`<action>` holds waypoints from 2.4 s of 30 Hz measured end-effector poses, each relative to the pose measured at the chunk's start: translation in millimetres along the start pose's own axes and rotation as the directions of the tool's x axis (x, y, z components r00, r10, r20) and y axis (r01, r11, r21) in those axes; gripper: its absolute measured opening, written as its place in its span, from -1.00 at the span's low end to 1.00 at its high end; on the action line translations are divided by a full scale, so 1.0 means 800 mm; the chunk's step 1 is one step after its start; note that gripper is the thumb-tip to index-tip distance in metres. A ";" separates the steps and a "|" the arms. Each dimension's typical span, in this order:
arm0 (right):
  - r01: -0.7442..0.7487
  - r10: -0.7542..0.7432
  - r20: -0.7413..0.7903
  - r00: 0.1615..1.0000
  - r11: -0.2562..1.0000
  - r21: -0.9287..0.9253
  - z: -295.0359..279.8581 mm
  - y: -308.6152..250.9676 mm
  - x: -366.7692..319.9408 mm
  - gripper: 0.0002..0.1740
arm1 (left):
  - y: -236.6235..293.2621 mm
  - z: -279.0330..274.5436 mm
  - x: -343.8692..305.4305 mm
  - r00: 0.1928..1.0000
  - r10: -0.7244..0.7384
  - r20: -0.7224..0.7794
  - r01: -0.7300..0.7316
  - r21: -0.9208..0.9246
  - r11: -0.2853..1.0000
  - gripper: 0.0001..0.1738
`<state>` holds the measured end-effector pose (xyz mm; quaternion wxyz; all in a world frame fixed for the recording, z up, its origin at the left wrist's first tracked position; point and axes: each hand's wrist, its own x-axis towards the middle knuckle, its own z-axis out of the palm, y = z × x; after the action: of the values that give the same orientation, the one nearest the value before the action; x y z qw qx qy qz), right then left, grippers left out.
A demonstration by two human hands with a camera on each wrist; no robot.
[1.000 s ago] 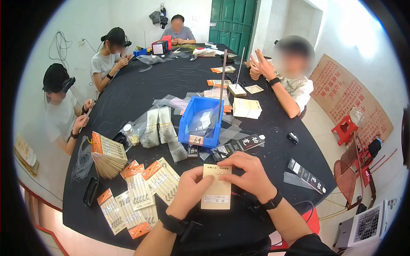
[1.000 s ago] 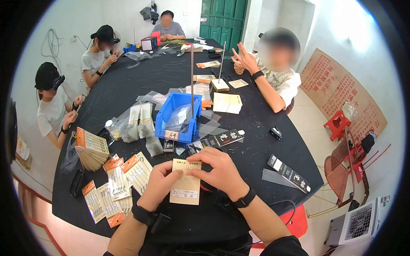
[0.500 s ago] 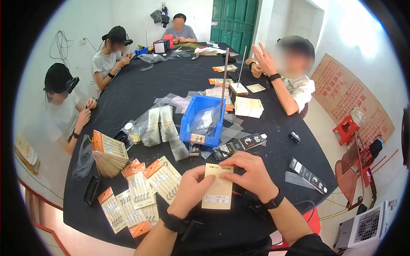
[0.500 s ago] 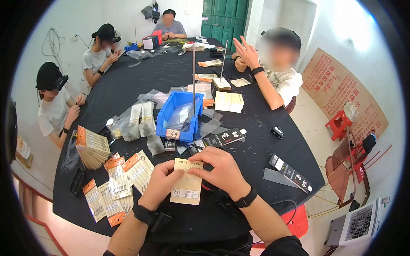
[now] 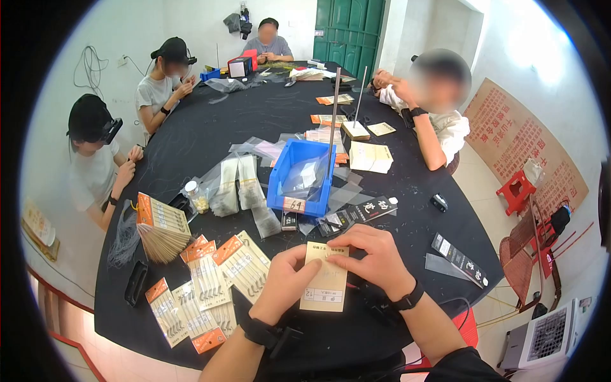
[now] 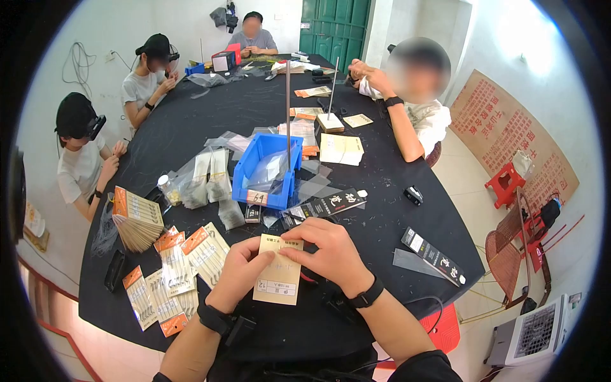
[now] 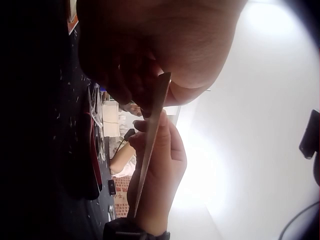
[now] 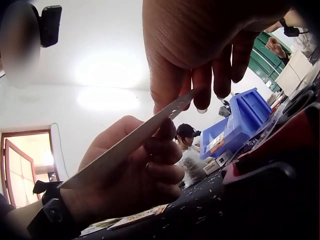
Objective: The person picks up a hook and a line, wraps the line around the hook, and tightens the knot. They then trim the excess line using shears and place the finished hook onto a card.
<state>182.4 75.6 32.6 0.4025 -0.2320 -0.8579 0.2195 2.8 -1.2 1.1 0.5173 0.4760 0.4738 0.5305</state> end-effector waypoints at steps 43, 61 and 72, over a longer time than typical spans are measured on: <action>-0.386 0.411 0.050 0.910 0.798 0.463 0.007 0.015 -0.010 -0.89 | 0.000 -0.008 0.008 0.993 -0.030 -0.118 0.003 -0.228 0.974 -0.86; -0.197 0.222 -0.057 0.973 0.936 0.293 0.002 0.005 -0.007 -0.93 | -0.002 -0.010 0.008 0.990 0.006 -0.141 -0.031 -0.172 0.985 -0.85; 0.039 -0.039 -0.034 0.999 0.999 0.013 -0.003 -0.003 0.004 -0.65 | 0.000 -0.001 0.004 1.000 -0.001 -0.012 -0.001 -0.147 0.989 -0.80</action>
<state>182.2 76.1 37.2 0.4228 -0.2162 -0.8537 0.2135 2.3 1.6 0.8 0.5481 0.4334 0.4362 0.5670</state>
